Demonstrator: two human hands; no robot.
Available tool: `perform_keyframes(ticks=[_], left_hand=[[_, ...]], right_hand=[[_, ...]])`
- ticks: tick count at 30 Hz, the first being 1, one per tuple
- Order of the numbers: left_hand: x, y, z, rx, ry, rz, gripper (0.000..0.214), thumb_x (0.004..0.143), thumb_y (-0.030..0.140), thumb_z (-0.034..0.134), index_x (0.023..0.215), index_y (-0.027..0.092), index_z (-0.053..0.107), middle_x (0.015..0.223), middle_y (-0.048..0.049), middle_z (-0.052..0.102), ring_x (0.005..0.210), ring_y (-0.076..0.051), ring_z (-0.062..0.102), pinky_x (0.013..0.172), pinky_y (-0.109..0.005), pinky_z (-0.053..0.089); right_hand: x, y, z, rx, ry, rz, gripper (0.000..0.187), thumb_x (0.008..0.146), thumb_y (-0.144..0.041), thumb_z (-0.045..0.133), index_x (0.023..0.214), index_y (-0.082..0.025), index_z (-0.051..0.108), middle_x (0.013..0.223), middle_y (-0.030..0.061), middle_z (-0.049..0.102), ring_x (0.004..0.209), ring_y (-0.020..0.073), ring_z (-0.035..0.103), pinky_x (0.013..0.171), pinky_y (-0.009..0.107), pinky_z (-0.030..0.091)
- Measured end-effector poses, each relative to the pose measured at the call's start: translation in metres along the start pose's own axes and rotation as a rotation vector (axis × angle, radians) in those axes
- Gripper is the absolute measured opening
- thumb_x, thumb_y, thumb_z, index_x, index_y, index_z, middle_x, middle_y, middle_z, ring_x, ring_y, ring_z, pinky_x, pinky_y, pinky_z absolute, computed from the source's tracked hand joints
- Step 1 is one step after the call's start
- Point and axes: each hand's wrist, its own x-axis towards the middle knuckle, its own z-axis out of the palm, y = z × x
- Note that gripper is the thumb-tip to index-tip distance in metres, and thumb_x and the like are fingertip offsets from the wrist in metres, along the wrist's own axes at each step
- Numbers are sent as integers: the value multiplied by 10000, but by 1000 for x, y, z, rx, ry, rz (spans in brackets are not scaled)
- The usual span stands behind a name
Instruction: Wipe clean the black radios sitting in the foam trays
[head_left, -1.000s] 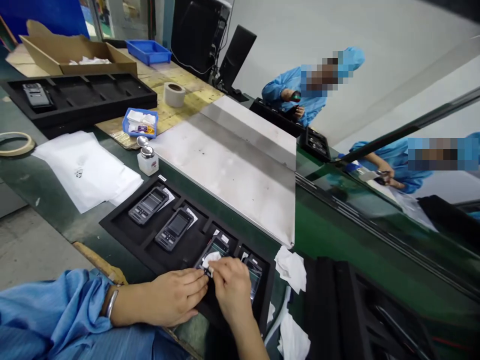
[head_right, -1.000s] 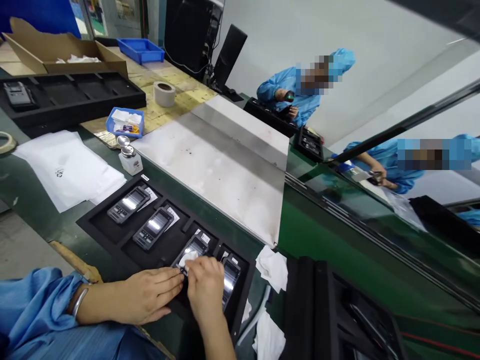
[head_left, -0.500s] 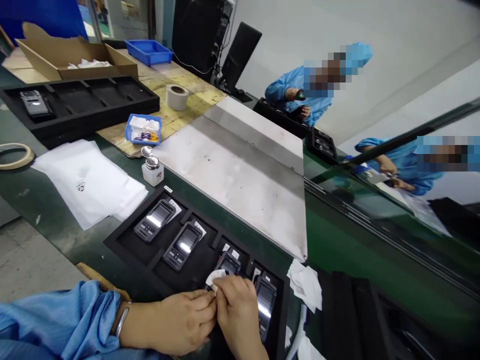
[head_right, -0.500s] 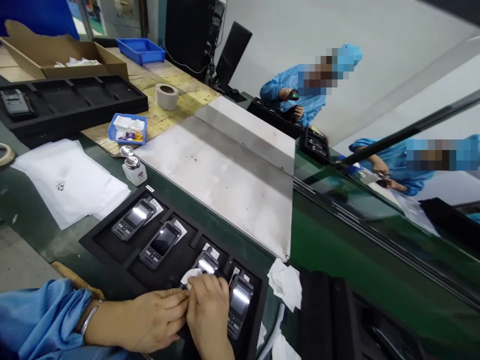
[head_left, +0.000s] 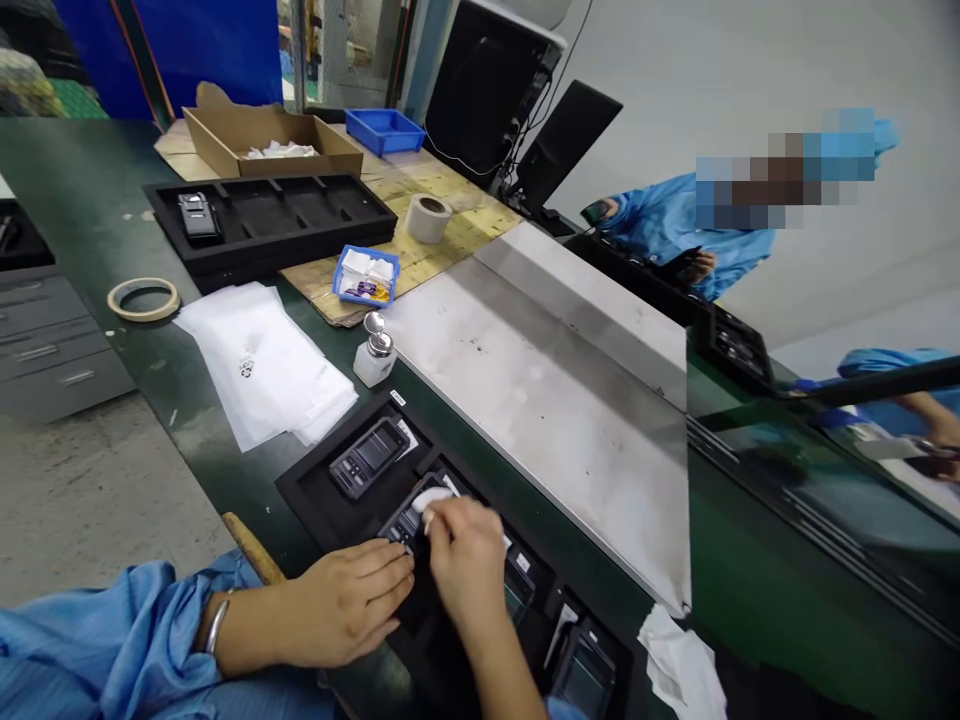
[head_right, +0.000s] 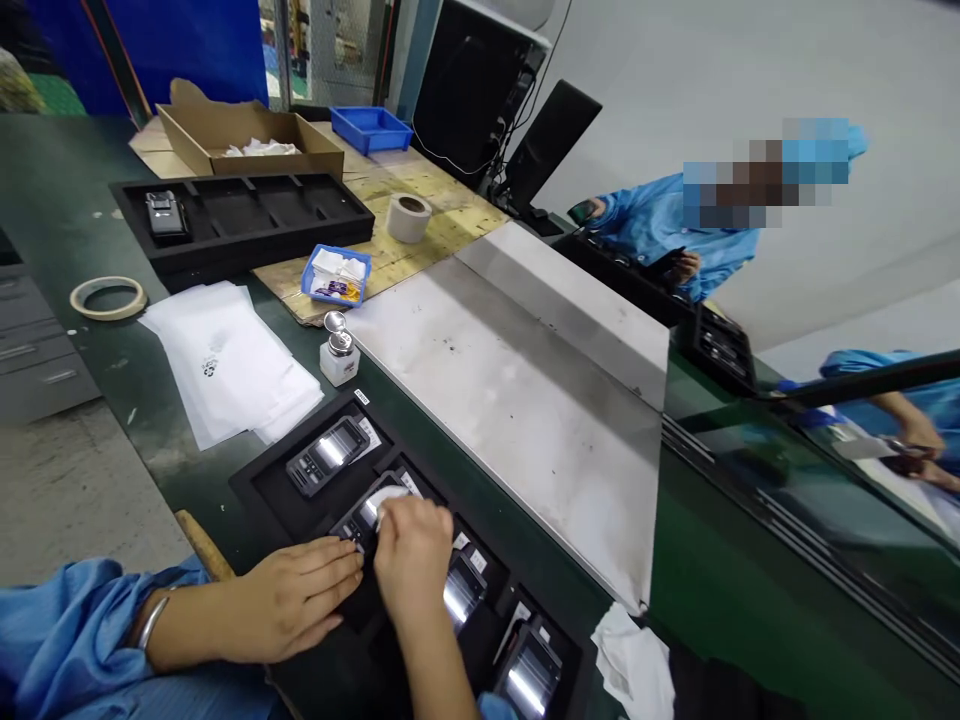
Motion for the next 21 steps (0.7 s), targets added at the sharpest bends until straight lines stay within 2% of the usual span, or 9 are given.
perform_keyframes(ticks=[2, 4, 6, 9, 12, 14, 17, 19, 21], left_hand=[[-4, -3, 3, 11, 0, 12, 368, 922, 233, 538, 1252, 80, 596, 1236, -97, 661, 1206, -228, 573, 1110, -353, 450], [-6, -5, 6, 21, -2, 23, 388, 918, 238, 542, 1269, 79, 588, 1260, -95, 650, 1218, -229, 565, 1118, -342, 440], [-6, -6, 8, 22, 7, 41, 376, 908, 245, 552, 1242, 81, 609, 1247, -98, 656, 1204, -227, 576, 1114, -336, 445], [-5, -8, 10, 27, 34, 81, 324, 889, 255, 572, 1155, 90, 656, 1159, -102, 690, 1161, -230, 604, 1112, -343, 450], [-4, -10, 8, 44, 40, 113, 400, 890, 283, 565, 1217, 59, 623, 1210, -123, 668, 1158, -235, 605, 1090, -341, 473], [-3, -13, 1, -28, 50, 104, 410, 880, 276, 557, 1221, 56, 614, 1188, -126, 675, 1100, -214, 630, 1043, -316, 509], [-8, -23, -17, -98, 132, 15, 338, 856, 201, 539, 1155, 81, 638, 1091, -123, 701, 1020, -206, 649, 1010, -351, 532], [-15, -33, -28, 3, 181, -112, 328, 865, 170, 525, 1161, 83, 636, 1135, -140, 689, 1102, -242, 625, 1038, -421, 509], [-23, -45, -35, 128, 191, -196, 343, 892, 173, 507, 1205, 92, 621, 1204, -135, 671, 1184, -253, 591, 1074, -441, 477]], right_hand=[[-4, -5, 1, 17, -22, -43, 219, 913, -151, 456, 842, -217, 653, 797, 3, 655, 756, 172, 553, 753, 325, 307], [-4, -7, 0, -46, 48, -21, 210, 911, -161, 464, 839, -212, 654, 782, 13, 653, 749, 180, 551, 741, 327, 305], [-1, -8, 1, -98, 63, -33, 202, 906, -168, 470, 833, -207, 654, 766, 22, 646, 740, 187, 548, 729, 328, 306], [3, -7, 3, -53, -47, -98, 235, 913, -151, 434, 846, -214, 650, 792, 19, 654, 749, 177, 561, 741, 324, 317], [11, -3, 4, -105, 50, -10, 201, 910, -199, 479, 807, -208, 651, 767, 27, 660, 728, 185, 565, 726, 322, 330], [18, -9, 7, -78, 37, -11, 180, 905, -211, 502, 808, -208, 654, 768, 22, 661, 733, 184, 570, 739, 320, 340], [30, -32, 18, 56, -31, -72, 170, 911, -181, 494, 859, -213, 652, 822, 10, 665, 788, 170, 579, 780, 310, 343], [42, -47, 30, 79, -69, -89, 175, 902, -158, 488, 864, -214, 649, 826, 8, 657, 799, 169, 572, 787, 310, 335], [57, -53, 41, 20, -97, -88, 180, 886, -150, 489, 840, -214, 651, 811, 16, 650, 784, 177, 564, 772, 319, 320]])
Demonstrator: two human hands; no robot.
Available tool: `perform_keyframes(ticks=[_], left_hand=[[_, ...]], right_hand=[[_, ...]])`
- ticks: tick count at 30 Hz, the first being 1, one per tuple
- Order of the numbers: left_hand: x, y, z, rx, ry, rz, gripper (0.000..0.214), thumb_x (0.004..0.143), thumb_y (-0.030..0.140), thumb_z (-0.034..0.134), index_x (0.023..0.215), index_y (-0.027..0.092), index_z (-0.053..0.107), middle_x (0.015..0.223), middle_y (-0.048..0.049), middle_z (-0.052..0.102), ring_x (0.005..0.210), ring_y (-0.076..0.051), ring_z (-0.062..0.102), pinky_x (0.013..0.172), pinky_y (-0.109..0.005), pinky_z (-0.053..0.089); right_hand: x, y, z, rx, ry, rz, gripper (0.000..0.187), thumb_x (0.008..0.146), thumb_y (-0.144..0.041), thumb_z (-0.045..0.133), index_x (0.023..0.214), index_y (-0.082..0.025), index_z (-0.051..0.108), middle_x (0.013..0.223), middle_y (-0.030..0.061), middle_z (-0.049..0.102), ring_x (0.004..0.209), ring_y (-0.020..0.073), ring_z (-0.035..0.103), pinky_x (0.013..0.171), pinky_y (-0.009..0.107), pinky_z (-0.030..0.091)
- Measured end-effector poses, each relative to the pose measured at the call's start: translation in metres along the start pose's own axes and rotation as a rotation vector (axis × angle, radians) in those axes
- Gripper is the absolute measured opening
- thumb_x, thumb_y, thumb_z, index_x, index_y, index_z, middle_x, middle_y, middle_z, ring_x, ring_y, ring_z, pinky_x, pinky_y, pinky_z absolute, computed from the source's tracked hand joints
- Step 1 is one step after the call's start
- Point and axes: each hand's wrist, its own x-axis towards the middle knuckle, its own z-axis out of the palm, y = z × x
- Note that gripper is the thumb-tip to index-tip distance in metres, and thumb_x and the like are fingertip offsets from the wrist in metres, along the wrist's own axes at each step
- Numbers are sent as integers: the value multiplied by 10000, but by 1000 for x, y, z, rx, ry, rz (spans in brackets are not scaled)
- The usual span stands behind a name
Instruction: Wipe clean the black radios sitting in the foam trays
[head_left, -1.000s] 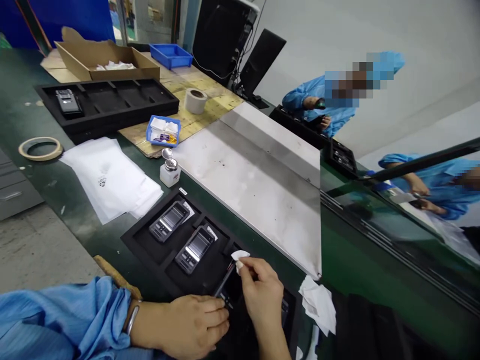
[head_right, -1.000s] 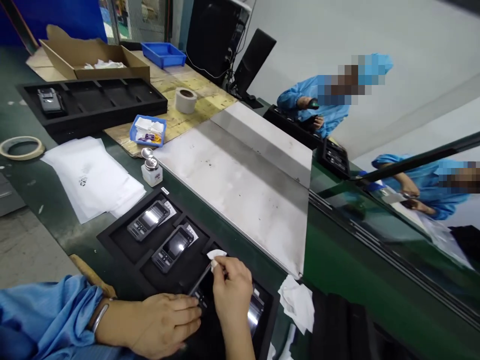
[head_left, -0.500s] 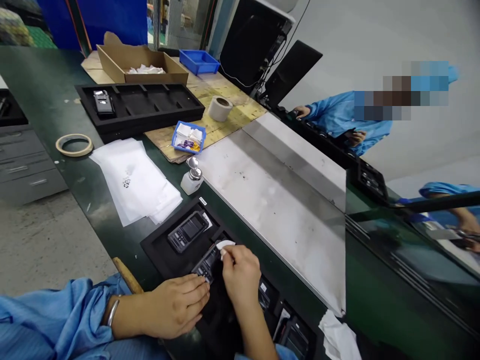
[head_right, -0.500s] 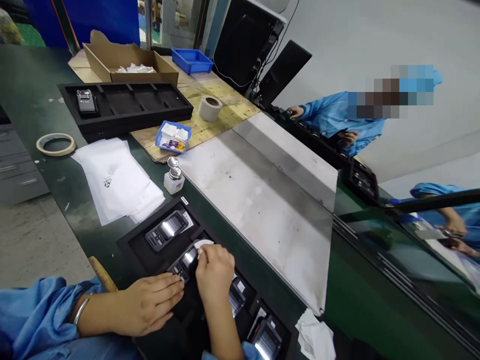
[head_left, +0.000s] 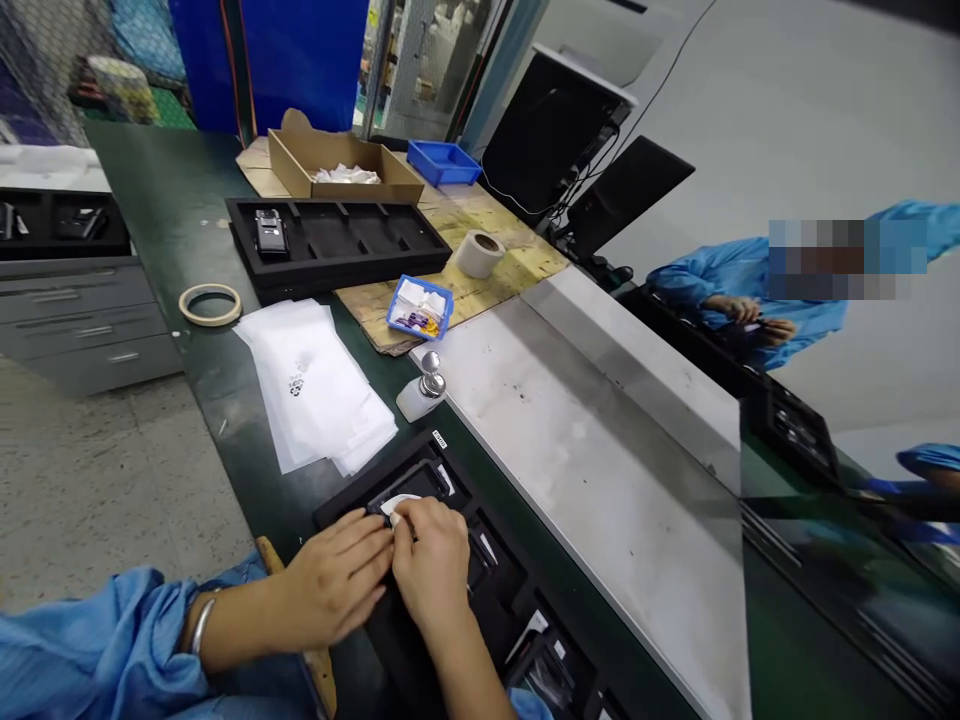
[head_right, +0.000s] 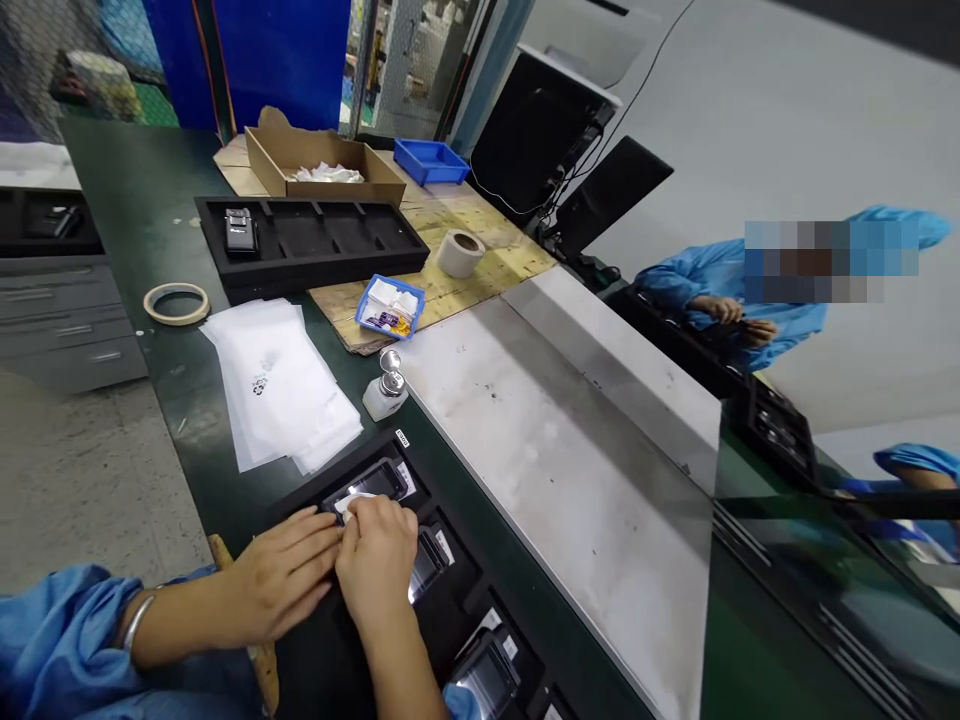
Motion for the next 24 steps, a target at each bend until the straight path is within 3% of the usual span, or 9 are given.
perform_keyframes(ticks=[4, 8, 11, 15, 18, 21, 24], left_hand=[[-10, -14, 3, 69, -2, -8, 361, 911, 201, 507, 1249, 123, 612, 1253, -89, 662, 1211, -214, 585, 1121, -390, 430], [-14, -14, 9, 55, 14, -21, 361, 889, 209, 538, 1228, 124, 626, 1226, -91, 673, 1217, -210, 580, 1108, -364, 432], [-13, -15, 8, 65, 1, -10, 382, 886, 199, 535, 1252, 123, 615, 1238, -96, 668, 1218, -215, 578, 1054, -349, 462], [-12, -15, 7, 48, 10, -18, 360, 886, 184, 530, 1226, 133, 636, 1210, -90, 681, 1215, -225, 575, 1002, -340, 462], [-10, -14, 8, 82, -32, -13, 417, 880, 186, 536, 1287, 121, 598, 1264, -99, 652, 1223, -231, 567, 976, -339, 459], [-9, -12, 9, 110, -38, -40, 431, 878, 189, 540, 1300, 116, 588, 1268, -102, 648, 1218, -230, 568, 957, -336, 455], [-9, -11, 10, 110, -35, -29, 422, 887, 192, 532, 1297, 107, 589, 1257, -108, 654, 1213, -231, 569, 945, -333, 454]], right_hand=[[24, 7, 10, -140, 82, 58, 164, 860, -163, 502, 789, -194, 647, 761, 41, 638, 721, 188, 538, 714, 326, 290], [23, 5, 13, -86, 21, -84, 208, 877, -137, 454, 827, -207, 644, 767, 31, 627, 753, 184, 543, 758, 334, 293], [22, -1, 16, -169, 99, 20, 180, 870, -158, 479, 816, -191, 647, 773, 46, 630, 750, 189, 531, 735, 332, 283], [34, 0, 16, -115, -29, -57, 188, 866, -123, 489, 832, -205, 656, 789, 27, 632, 762, 176, 532, 752, 328, 278], [45, 14, 9, -233, 25, 40, 141, 867, -150, 544, 817, -197, 667, 789, 36, 641, 757, 181, 537, 750, 329, 268], [35, 25, 1, -274, 52, 82, 133, 870, -155, 549, 810, -196, 661, 787, 35, 651, 747, 187, 544, 758, 329, 279], [9, 18, 0, -210, 100, 98, 135, 873, -157, 531, 816, -200, 646, 783, 29, 656, 737, 191, 548, 743, 320, 301]])
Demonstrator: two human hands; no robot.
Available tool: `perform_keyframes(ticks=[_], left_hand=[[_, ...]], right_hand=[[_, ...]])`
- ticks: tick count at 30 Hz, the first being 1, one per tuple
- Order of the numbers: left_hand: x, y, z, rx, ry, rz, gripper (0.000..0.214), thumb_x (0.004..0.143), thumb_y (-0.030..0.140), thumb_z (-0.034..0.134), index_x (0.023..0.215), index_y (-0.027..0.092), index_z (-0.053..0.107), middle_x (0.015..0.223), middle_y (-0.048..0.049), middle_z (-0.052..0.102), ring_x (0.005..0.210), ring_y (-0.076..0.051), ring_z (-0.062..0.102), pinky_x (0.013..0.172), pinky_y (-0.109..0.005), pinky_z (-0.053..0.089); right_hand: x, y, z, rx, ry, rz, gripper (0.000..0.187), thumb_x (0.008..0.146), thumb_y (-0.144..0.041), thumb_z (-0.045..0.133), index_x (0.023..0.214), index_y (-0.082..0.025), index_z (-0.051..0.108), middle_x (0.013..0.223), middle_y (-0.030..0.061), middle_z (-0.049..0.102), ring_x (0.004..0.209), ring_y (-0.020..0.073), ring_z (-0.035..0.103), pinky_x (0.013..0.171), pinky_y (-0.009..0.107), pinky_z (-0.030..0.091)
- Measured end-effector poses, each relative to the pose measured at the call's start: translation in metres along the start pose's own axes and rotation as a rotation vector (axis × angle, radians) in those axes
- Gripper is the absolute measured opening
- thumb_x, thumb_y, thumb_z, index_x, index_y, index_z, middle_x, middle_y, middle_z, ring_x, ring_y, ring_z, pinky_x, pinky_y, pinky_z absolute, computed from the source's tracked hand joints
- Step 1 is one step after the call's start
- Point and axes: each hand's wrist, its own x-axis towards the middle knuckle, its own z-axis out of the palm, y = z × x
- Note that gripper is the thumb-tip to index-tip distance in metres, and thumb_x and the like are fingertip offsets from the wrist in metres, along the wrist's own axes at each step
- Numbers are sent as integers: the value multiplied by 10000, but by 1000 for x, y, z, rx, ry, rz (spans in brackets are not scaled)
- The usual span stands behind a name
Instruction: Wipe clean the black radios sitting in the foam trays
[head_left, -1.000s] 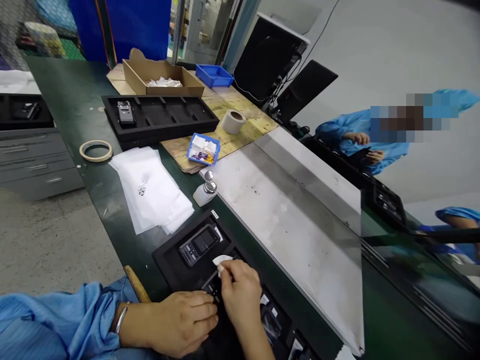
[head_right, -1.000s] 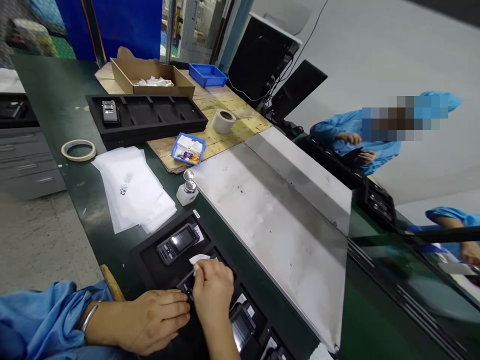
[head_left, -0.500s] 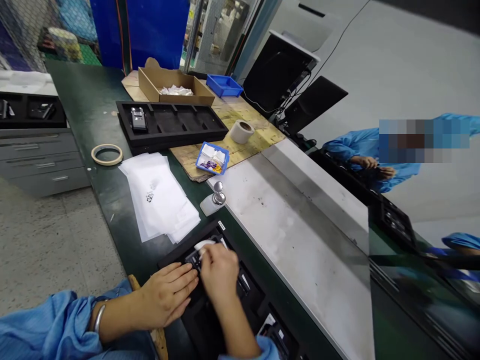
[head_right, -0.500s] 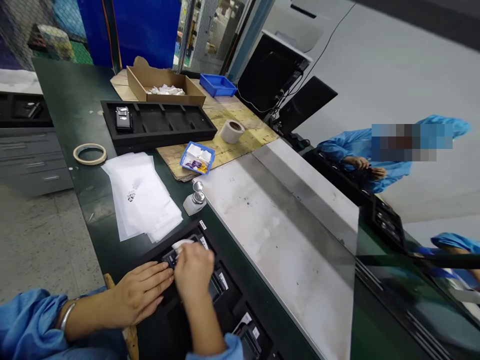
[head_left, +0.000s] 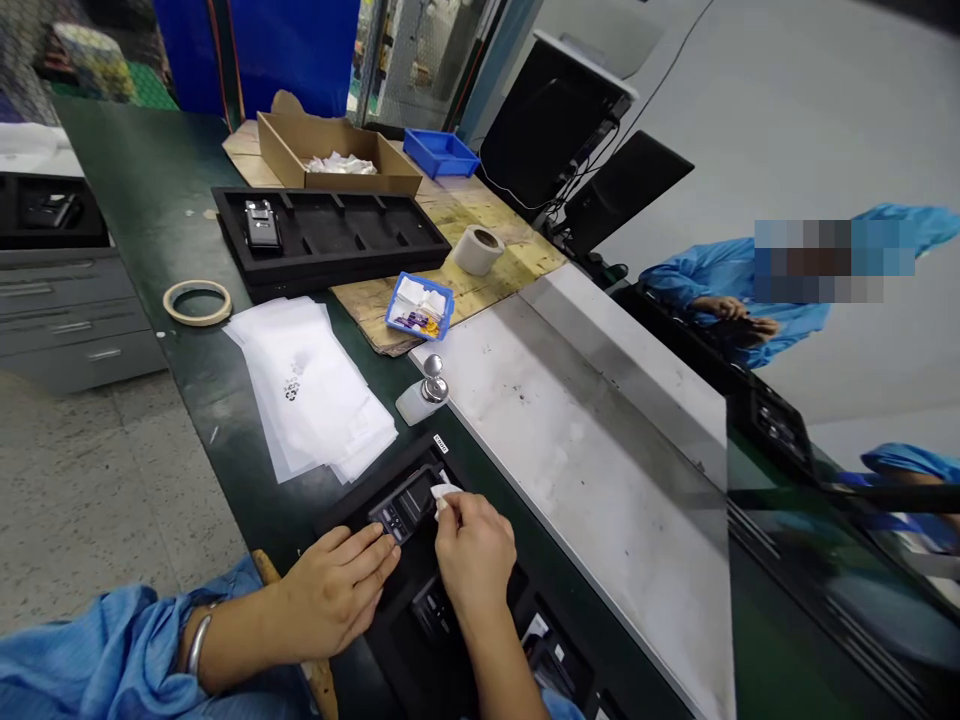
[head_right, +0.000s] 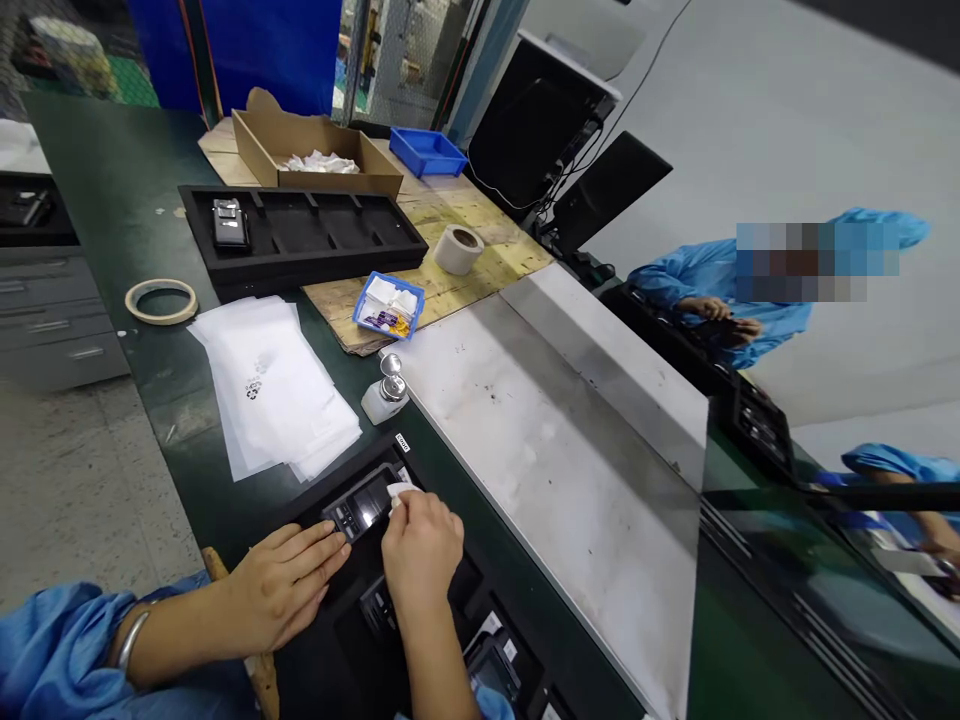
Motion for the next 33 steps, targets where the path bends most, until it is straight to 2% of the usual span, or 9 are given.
perform_keyframes(ticks=[4, 8, 13, 18, 20, 23, 26, 29, 33], left_hand=[[-1, -2, 1, -29, 36, 6, 367, 895, 184, 512, 1236, 115, 629, 1218, -102, 675, 1194, -236, 578, 945, -344, 456], [0, -4, 0, -23, 16, 20, 389, 897, 167, 503, 1266, 116, 615, 1250, -101, 660, 1209, -239, 574, 936, -340, 469], [3, -5, -2, -29, 30, 46, 356, 917, 159, 470, 1227, 112, 638, 1240, -97, 668, 1209, -244, 576, 938, -348, 476], [3, -8, -3, -16, 9, 56, 364, 927, 183, 492, 1267, 136, 612, 1258, -91, 656, 1227, -246, 567, 968, -373, 486], [3, -10, -3, -8, -11, 61, 366, 929, 180, 495, 1275, 137, 604, 1265, -92, 652, 1229, -251, 566, 974, -385, 493], [2, -13, -3, 0, -27, 87, 368, 923, 160, 499, 1276, 125, 596, 1273, -106, 646, 1229, -267, 563, 960, -409, 508], [2, -11, -5, -6, -45, 82, 365, 921, 153, 509, 1276, 137, 594, 1283, -115, 634, 1244, -281, 546, 960, -432, 512], [5, 1, -12, -23, -94, 41, 380, 923, 190, 531, 1298, 151, 581, 1336, -130, 590, 1273, -300, 512, 996, -470, 492], [12, 30, -16, -91, -144, 139, 404, 917, 202, 550, 1315, 133, 573, 1386, -124, 558, 1324, -308, 463, 1076, -489, 422]], right_hand=[[-8, -19, 4, 118, -83, -63, 184, 895, -152, 487, 823, -212, 645, 778, 21, 643, 755, 188, 547, 757, 319, 312], [12, -15, 7, 27, -45, 65, 142, 871, -168, 541, 816, -204, 667, 801, 36, 655, 776, 195, 548, 760, 334, 301], [-10, -15, 1, 95, -50, 30, 175, 894, -165, 506, 825, -205, 662, 789, 29, 653, 766, 181, 551, 756, 330, 318], [-10, 21, -36, 96, 106, 242, 206, 883, -252, 511, 795, -193, 689, 799, 56, 683, 760, 191, 583, 743, 325, 383], [-24, 52, -64, 223, 244, 365, 236, 870, -361, 542, 840, -194, 706, 821, 47, 695, 743, 186, 602, 732, 313, 434], [-74, 86, -99, 270, 429, 647, 345, 773, -505, 660, 851, -175, 723, 788, 53, 700, 687, 194, 607, 680, 311, 462], [-125, 92, -109, 284, 408, 825, 412, 713, -568, 703, 826, -172, 730, 745, 49, 699, 638, 190, 603, 636, 305, 464], [-147, 83, -100, 319, 329, 778, 372, 757, -548, 679, 805, -182, 728, 751, 48, 698, 653, 185, 610, 639, 295, 477], [-138, 73, -84, 369, 302, 625, 257, 843, -445, 644, 854, -202, 729, 838, 42, 701, 735, 179, 635, 660, 277, 486]])
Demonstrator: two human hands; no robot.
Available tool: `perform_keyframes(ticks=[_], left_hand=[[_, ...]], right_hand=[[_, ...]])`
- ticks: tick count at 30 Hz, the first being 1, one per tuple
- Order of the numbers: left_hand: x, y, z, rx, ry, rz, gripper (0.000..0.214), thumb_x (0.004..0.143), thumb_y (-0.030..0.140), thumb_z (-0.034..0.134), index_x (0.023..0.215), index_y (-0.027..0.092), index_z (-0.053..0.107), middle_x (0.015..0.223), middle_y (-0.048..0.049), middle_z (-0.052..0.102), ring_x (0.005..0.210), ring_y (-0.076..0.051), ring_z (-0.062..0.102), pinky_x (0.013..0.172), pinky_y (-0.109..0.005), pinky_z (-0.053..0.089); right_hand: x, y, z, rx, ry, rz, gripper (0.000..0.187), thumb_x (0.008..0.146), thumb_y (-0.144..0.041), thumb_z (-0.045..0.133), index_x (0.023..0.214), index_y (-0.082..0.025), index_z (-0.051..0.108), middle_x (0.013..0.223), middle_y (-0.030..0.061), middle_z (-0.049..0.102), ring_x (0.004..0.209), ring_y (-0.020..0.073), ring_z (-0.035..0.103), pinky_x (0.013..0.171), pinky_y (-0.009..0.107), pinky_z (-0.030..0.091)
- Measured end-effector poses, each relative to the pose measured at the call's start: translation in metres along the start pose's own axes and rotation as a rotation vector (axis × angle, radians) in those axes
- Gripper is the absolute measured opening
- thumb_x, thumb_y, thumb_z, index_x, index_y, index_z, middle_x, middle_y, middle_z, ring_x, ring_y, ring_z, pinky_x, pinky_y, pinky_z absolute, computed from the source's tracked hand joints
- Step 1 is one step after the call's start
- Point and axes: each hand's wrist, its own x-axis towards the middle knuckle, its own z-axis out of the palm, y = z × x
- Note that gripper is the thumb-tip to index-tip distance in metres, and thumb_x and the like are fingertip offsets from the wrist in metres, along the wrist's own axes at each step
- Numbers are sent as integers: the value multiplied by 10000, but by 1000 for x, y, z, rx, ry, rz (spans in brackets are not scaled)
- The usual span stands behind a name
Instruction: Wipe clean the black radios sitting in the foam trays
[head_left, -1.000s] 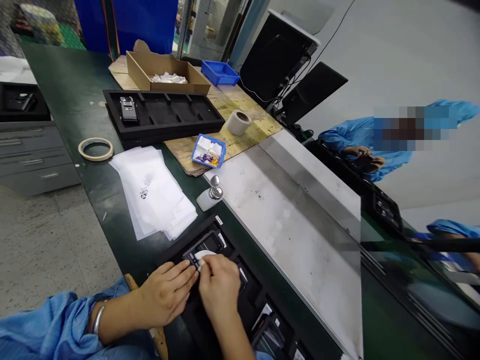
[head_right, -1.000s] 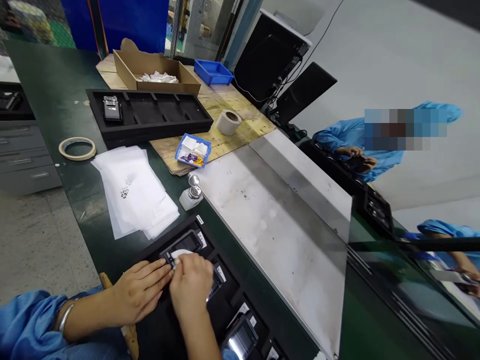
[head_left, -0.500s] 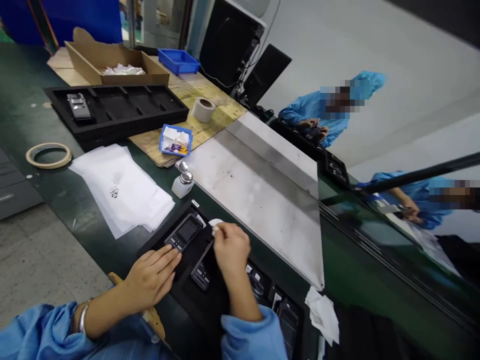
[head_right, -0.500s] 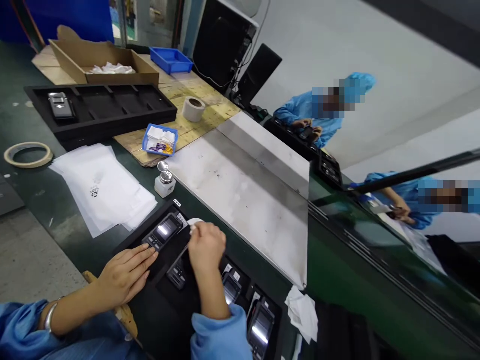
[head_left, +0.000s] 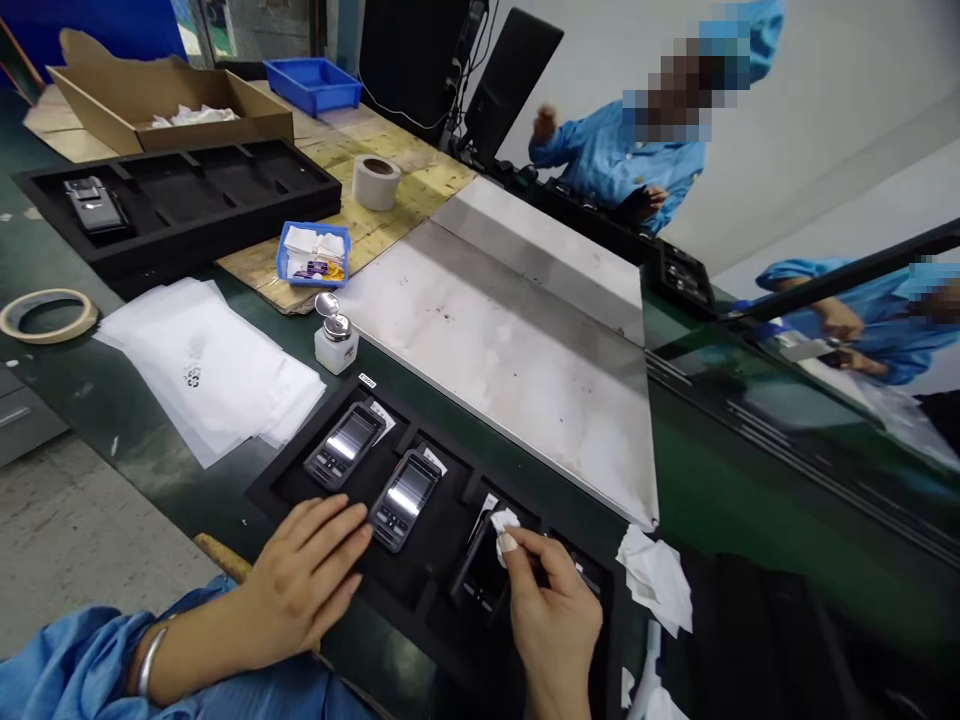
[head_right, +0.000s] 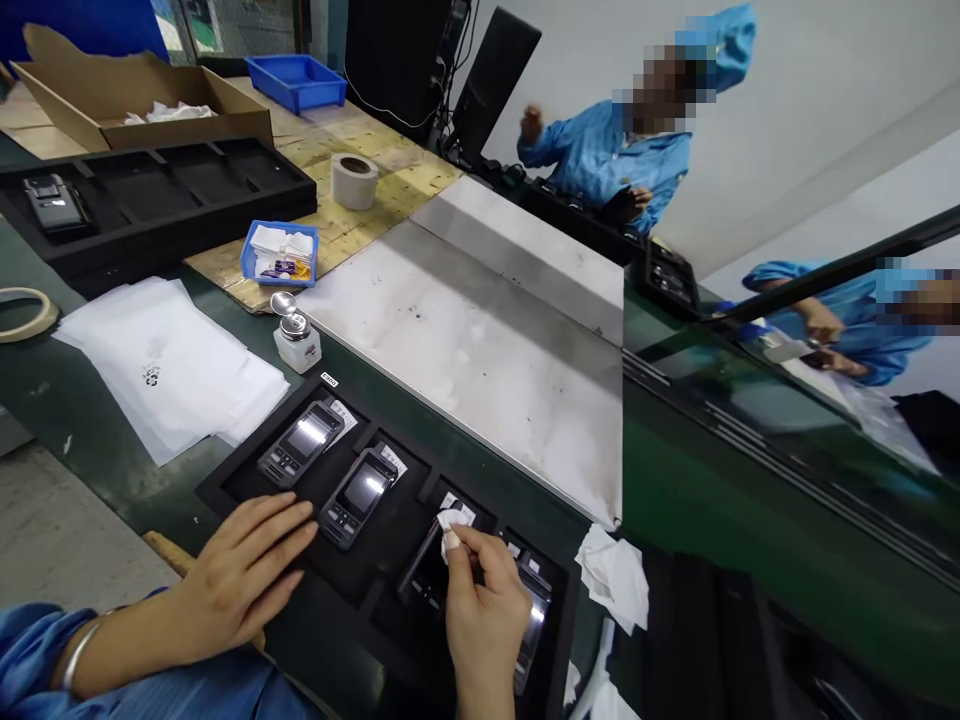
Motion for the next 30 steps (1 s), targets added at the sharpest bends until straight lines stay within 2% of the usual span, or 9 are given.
perform_keyframes(ticks=[4, 10, 15, 19, 22, 26, 30], left_hand=[[9, 16, 11, -35, -56, 119, 392, 929, 226, 521, 1298, 112, 592, 1365, -97, 588, 1322, -255, 484, 1156, -421, 342], [12, 13, 21, -24, -29, 123, 395, 901, 246, 542, 1261, 106, 624, 1329, -75, 622, 1332, -233, 484, 1210, -383, 260], [11, 12, 22, -54, -34, 124, 422, 883, 244, 557, 1278, 106, 619, 1356, -54, 602, 1338, -227, 477, 1236, -389, 208], [8, 10, 25, -85, -20, 116, 443, 871, 265, 590, 1289, 118, 614, 1375, -41, 586, 1345, -222, 470, 1243, -382, 200], [6, 9, 28, -89, -21, 109, 435, 874, 277, 591, 1284, 134, 620, 1369, -40, 591, 1343, -223, 474, 1235, -384, 227], [5, 9, 30, -79, -18, 101, 443, 879, 285, 584, 1298, 142, 611, 1358, -37, 601, 1329, -220, 489, 1226, -381, 253], [7, 9, 28, -79, -10, 93, 428, 891, 285, 569, 1295, 151, 614, 1347, -36, 611, 1307, -211, 512, 1217, -365, 268]], right_hand=[[15, -9, 19, -5, -72, -176, 157, 902, -333, 606, 911, -231, 724, 890, 23, 695, 830, 175, 635, 771, 300, 473], [32, -22, 46, -173, -159, -471, 191, 944, -219, 517, 965, -212, 707, 846, 15, 669, 781, 162, 573, 778, 322, 400], [38, -36, 74, -315, -155, -555, 229, 947, -176, 479, 935, -200, 707, 809, 23, 658, 742, 176, 534, 753, 348, 347], [43, -46, 93, -329, -153, -545, 209, 936, -168, 501, 890, -209, 701, 771, 18, 648, 720, 179, 509, 752, 356, 328], [41, -47, 95, -249, -209, -544, 191, 933, -162, 515, 901, -215, 696, 795, 12, 653, 730, 171, 511, 762, 353, 328], [27, -44, 87, -93, -315, -554, 206, 932, -128, 511, 964, -231, 687, 817, -10, 654, 751, 149, 532, 782, 346, 326], [9, -47, 78, -37, -352, -577, 214, 927, -124, 513, 984, -233, 688, 804, -13, 653, 742, 140, 531, 773, 350, 316]])
